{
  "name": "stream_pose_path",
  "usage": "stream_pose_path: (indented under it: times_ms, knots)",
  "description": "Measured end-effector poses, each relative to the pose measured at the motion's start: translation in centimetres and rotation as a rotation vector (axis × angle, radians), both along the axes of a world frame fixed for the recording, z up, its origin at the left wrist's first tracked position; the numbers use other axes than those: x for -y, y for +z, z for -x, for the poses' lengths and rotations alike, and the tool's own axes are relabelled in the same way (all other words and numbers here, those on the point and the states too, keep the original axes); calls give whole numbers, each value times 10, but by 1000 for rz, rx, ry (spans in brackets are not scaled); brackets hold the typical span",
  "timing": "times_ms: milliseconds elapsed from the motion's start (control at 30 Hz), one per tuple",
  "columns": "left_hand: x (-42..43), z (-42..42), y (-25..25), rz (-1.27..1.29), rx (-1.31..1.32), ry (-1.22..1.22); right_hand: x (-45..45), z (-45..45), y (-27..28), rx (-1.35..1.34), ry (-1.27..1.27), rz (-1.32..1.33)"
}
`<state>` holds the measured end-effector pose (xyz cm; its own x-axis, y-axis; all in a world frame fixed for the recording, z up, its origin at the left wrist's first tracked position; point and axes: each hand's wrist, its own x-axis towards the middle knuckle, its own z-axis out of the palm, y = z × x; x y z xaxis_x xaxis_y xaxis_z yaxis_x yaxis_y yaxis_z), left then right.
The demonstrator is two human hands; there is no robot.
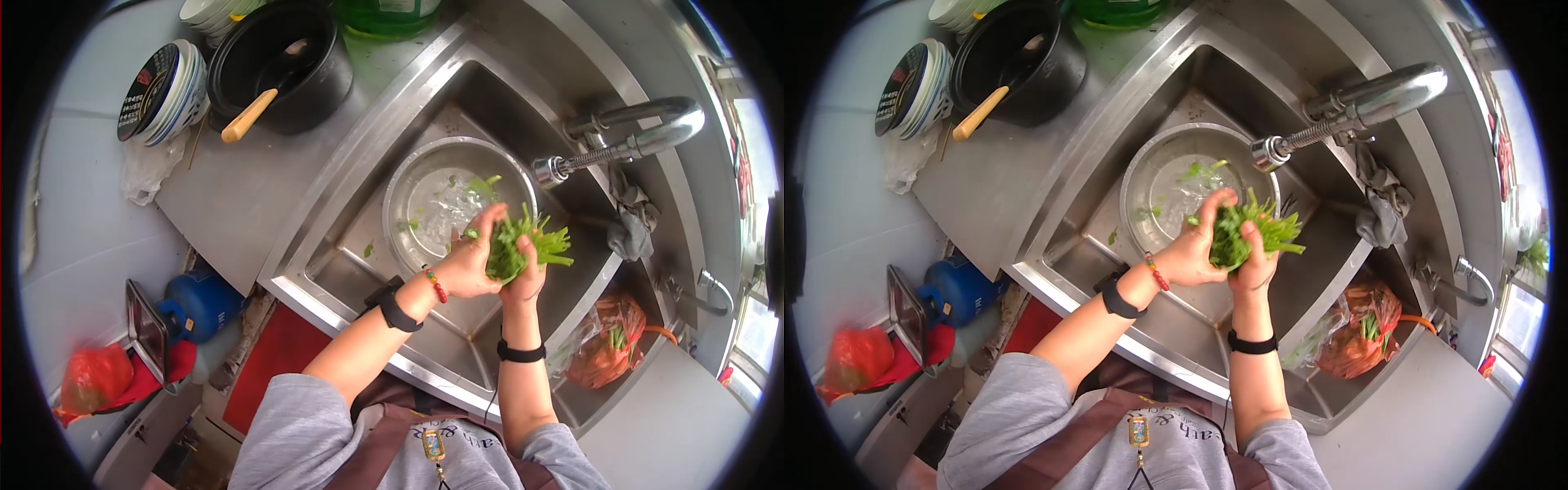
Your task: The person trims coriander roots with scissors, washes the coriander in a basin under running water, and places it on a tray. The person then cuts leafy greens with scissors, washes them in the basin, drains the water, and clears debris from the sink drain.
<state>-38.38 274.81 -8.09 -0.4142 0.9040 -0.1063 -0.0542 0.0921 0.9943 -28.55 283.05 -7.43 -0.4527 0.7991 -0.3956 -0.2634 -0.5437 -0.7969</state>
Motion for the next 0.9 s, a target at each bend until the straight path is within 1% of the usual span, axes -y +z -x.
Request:
stream_pose_path:
  times_ms: [33, 67, 133, 167, 200, 267, 367, 467, 500, 600, 633, 733, 767, 900]
  knots:
    - [1, 9, 1, -65, 110, -177, 8, 3, 3, 47, 21, -77]
    - [-1, 7, -10, -236, 52, -161, 13, 4, 11, 145, 143, -306]
    - [2, 13, 0, -169, 328, -266, 22, 7, 13, 165, 155, -484]
    - [-1, 8, -12, -420, 188, -207, 27, 7, 20, 217, 180, -577]
    - [1, 8, -7, -382, 291, -242, 31, 7, 31, 269, 201, -671]
    - [5, 17, 18, -318, 281, -320, 34, 8, 41, 303, 205, -752]
    - [4, 22, 41, -318, 343, -370, 31, 4, 53, 346, 289, -863]
    - [-4, 19, 37, -476, 22, -257, 28, 16, 67, 251, 260, -889]
    - [-7, 18, 45, -549, -18, -186, 24, 15, 69, 231, 299, -924]
    - [-1, 27, 71, -463, -8, -253, 25, 17, 93, 280, 309, -1061]
    - [-6, 24, 72, -549, 5, -227, 27, 19, 100, 245, 276, -1105]
    - [-9, 23, 76, -528, -25, -302, 32, 24, 116, 216, 137, -1212]
    - [-8, 25, 80, -579, -188, -288, 35, 24, 119, 203, 126, -1223]
    - [-7, 25, 87, -624, -150, -239, 39, 25, 132, 283, 167, -1296]
